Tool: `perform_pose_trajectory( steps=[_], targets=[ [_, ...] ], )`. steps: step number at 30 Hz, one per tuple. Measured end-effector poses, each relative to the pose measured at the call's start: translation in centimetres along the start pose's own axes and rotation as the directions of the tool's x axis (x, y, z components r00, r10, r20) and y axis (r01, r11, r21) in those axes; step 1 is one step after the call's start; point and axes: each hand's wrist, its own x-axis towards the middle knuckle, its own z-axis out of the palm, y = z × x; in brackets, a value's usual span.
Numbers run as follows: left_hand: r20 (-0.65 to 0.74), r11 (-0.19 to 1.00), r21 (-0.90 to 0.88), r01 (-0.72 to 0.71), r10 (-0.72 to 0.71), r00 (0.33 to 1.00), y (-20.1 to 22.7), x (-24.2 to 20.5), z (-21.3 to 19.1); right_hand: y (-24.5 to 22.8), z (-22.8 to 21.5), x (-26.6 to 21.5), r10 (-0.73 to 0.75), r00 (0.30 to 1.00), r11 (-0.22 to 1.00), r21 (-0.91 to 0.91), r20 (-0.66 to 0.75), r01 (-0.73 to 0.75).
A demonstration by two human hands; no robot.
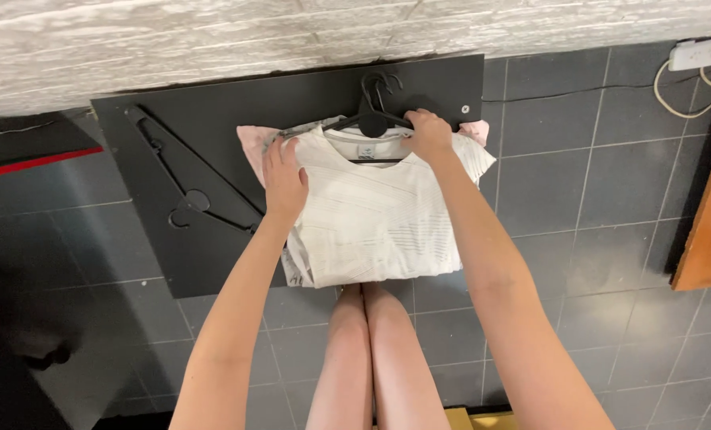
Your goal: Hanging various garments on hangers and placing them on a clothing rack
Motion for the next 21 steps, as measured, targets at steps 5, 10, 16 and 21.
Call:
perform_pose_trajectory(
  steps=[5,10,16,21],
  targets=[
    [-0.090,0.982,0.068,-0.174,0.180,0.980,2.8,-3.3,-5.8,-2.5,-5.5,-6.4,-0.035,0.996,0.991,0.132,0.080,0.024],
    [-0.185,0.972,-0.151,-0.181,0.152,0.971,8.7,-10.4,-11.2,-5.5,-12.1,-18.4,0.017,1.000,0.943,0.333,0.005,-0.018],
    [0.286,0.558,-0.806,0.196,0.077,0.955,20.8,-24.7,-14.8,-11.6,-27.1,-36.2,0.228,0.973,0.881,0.420,0.024,-0.216],
    [0.446,0.221,-0.881,0.419,0.090,0.891,28.8,-33.4,-14.7,-13.4,-30.7,-51.4,0.541,0.833,0.668,0.545,0.112,-0.507]
  ],
)
